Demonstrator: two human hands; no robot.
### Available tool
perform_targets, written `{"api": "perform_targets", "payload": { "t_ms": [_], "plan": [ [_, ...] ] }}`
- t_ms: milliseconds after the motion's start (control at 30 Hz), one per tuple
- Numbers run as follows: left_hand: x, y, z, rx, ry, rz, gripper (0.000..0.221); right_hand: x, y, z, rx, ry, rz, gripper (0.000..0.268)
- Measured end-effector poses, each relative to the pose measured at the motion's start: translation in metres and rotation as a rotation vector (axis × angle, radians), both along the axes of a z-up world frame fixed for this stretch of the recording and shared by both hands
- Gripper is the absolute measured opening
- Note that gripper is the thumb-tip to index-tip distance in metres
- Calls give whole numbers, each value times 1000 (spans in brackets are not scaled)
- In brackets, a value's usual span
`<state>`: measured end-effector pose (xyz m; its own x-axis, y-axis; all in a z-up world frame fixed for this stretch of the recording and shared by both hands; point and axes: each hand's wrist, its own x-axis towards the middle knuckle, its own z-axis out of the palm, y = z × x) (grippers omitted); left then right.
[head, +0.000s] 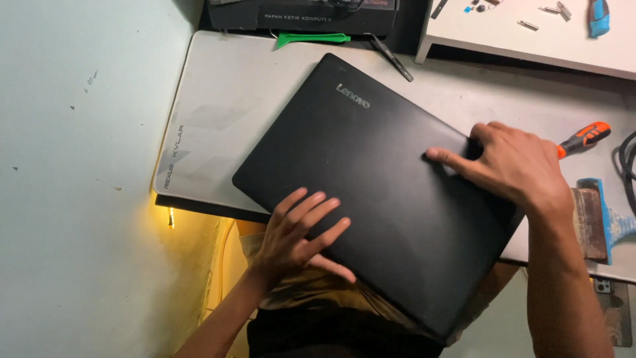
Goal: Unscrewing the bottom cover of a laptop using a screwdriver and cleaning it with a brush.
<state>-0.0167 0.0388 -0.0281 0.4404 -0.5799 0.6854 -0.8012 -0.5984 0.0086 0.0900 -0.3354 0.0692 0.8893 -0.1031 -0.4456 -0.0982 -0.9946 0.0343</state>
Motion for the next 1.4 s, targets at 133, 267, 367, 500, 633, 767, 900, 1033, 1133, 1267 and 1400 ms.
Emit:
{"api": "perform_targets", "payload": {
  "t_ms": [133, 267, 367, 500, 633, 767, 900, 1033, 1133, 1267, 1400],
  "plan": [
    [-93, 0, -65, -339, 70, 316, 120, -34, -5, -5, 2, 14, -99, 100],
    [-154, -23, -75, -1267, 1635, 260, 128, -67, -3, -5, 71, 101, -189, 92],
    [-151, -35, -40, -1499, 1763, 219, 105, -107, -3, -24, 216, 81, -239, 87],
    [-134, -4, -13, -1279, 1876, 586, 102, -171, -11, -57, 655, -178, -297, 60],
    [-90, 45, 22, -1192, 1797, 144, 68, -228, 38, -49, 1178, -157, -798, 47],
    [2, 65, 89, -657, 1965, 75, 85, -267, 50, -78, 1436, -206, -750, 80],
    [86, 40, 139, -424, 2140, -86, 99, -260, 62, -98, 1661, -258, -967, 57],
    [161, -4, 138, -86, 1927, 31, 80, -230, 98, -73, 1684, -321, -839, 39],
    [203, -34, 112, 221, 1561, 211, 62, -214, 129, -59, 1546, -234, -1055, 42],
    [255, -54, 64, 310, 1197, 142, 79, -213, 126, -169, 1741, -340, -976, 32],
    [261, -75, 70, 351, 1117, 161, 83, -194, 148, -92, 1768, -286, -1137, 65]
  ]
}}
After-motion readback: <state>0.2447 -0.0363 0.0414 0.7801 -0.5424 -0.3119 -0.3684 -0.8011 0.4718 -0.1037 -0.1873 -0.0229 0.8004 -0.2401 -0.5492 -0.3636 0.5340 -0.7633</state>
